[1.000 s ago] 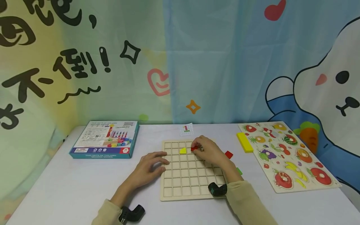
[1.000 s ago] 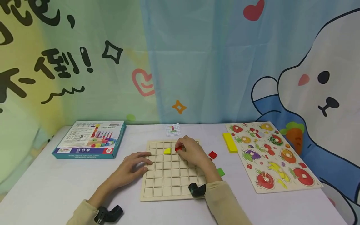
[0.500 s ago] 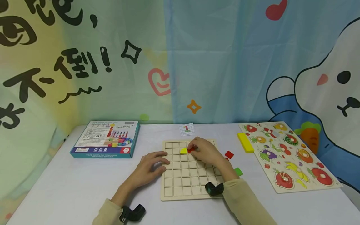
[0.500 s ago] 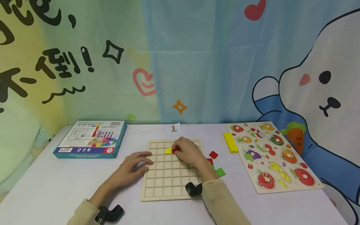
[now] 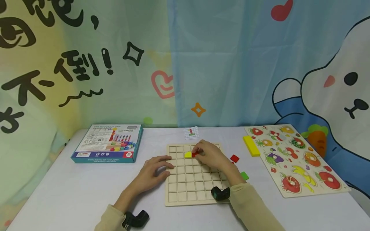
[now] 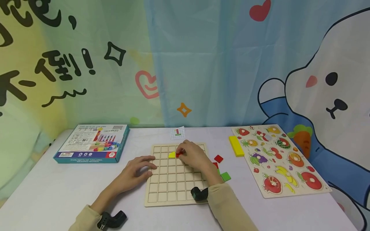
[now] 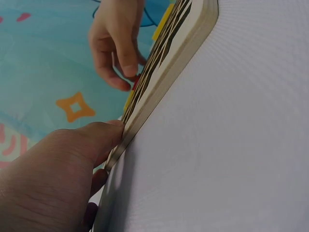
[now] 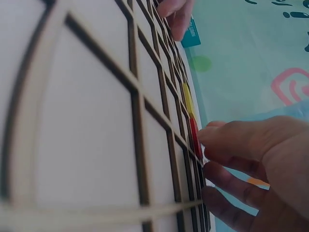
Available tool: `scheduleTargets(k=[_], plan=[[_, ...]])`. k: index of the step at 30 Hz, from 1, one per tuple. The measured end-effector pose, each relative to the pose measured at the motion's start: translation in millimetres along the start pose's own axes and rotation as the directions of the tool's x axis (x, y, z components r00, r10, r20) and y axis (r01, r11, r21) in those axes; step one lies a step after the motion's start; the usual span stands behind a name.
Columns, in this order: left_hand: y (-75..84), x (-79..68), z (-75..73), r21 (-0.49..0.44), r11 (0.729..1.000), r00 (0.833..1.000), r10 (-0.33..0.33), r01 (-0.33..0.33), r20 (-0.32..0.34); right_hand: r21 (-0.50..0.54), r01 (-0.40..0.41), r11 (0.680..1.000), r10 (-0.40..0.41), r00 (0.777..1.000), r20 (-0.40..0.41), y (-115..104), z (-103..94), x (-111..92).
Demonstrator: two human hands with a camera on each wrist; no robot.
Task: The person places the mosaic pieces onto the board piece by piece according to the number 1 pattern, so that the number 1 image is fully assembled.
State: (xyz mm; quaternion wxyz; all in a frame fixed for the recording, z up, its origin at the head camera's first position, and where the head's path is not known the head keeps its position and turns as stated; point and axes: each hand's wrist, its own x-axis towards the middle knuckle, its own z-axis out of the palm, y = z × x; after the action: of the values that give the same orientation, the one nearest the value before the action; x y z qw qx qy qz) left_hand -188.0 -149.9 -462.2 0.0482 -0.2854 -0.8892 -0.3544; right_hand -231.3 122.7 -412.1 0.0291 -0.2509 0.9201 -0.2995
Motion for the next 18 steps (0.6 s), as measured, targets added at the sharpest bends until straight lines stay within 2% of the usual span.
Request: scheduleTargets(k=[10,18], plan=[[1.5,-0.6,0.5,-0.005,1.000,1.000,0.017,-0.017,-0.006,0.023,-0.034,0.999,0.035,0.998,-0.049,12.9,-12.3,-14.8],[2.7,-0.3,-2.0,-0.014,1.000,1.000,0.017,-0.017,0.000,0.030,-0.073,0.997,0.075,0.996,-0.056,29.7,-26.0,-31.8]])
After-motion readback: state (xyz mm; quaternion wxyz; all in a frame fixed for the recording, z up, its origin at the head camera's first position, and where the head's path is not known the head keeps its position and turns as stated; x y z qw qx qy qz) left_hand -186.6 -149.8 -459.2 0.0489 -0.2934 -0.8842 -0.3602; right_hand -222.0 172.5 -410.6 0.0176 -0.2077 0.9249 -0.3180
